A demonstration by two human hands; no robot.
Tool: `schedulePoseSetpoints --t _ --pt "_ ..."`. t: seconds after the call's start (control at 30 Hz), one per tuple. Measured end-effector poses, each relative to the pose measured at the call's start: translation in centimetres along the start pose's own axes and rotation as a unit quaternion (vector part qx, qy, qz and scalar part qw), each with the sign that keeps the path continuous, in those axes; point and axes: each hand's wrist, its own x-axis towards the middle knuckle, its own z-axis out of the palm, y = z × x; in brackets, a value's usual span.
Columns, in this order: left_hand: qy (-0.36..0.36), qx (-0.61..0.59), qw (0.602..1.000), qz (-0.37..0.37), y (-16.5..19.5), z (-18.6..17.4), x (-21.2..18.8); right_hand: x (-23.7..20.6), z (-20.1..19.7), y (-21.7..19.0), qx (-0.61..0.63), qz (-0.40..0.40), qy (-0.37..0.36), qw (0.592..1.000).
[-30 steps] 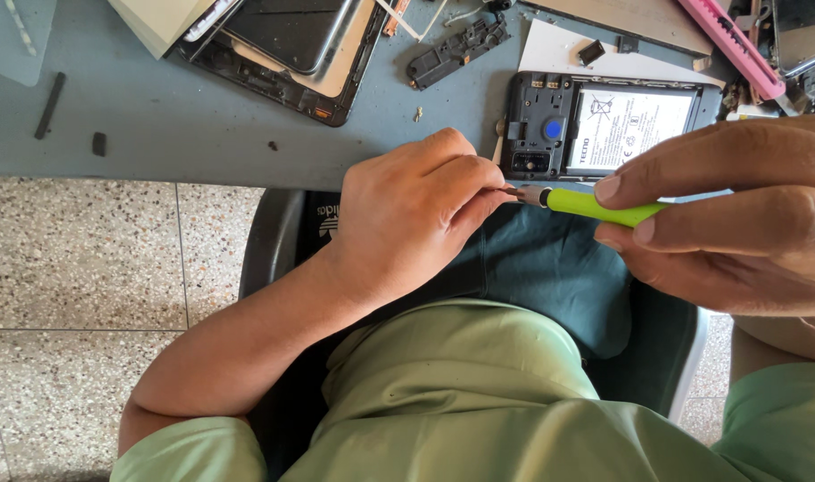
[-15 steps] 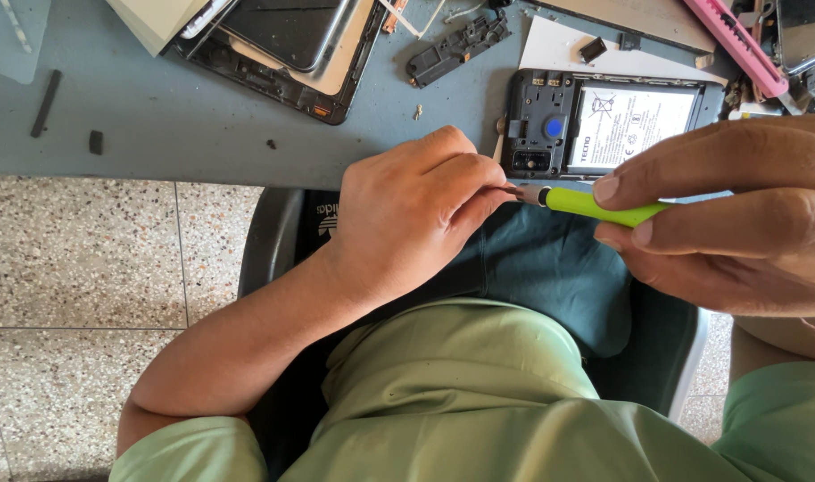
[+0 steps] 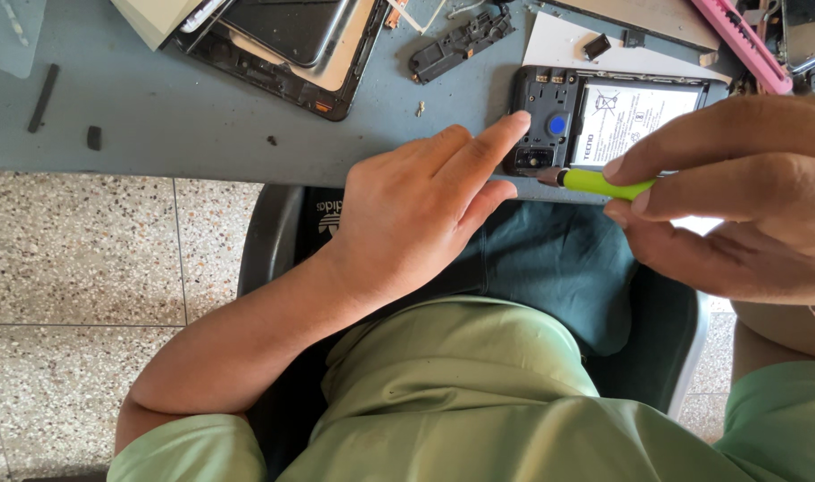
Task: The person uses a green-handled screwdriver to remove and reinstall screws on a disassembled mobile phone chassis. The person holds the device steady with the left hand while turning the screwdriver with the right hand, working on multiple screw locations around the battery area.
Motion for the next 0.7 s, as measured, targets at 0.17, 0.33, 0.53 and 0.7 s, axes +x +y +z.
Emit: schedulePoseSetpoints --t 0.17,0.33,0.53,0.7 --pt "-0.004 0.009 1.000 -0.010 0.2 -0.1 0.0 0.2 0.0 0.1 0.010 0.000 0.005 1.000" --pt "0.002 0.003 1.000 -0.009 0.2 0.0 0.1 0.7 -0.3 -0.1 -0.022 0.010 -0.017 1.000" --pt "-0.002 0.019 1.000 -0.006 0.1 0.0 0.0 1.7 -0.2 -0.4 -0.045 0.018 -0.023 0.999" --pt "-0.005 0.016 1.000 -0.003 0.1 0.0 0.0 2.1 -0.4 -0.6 -0.041 0.021 -0.032 0.998"
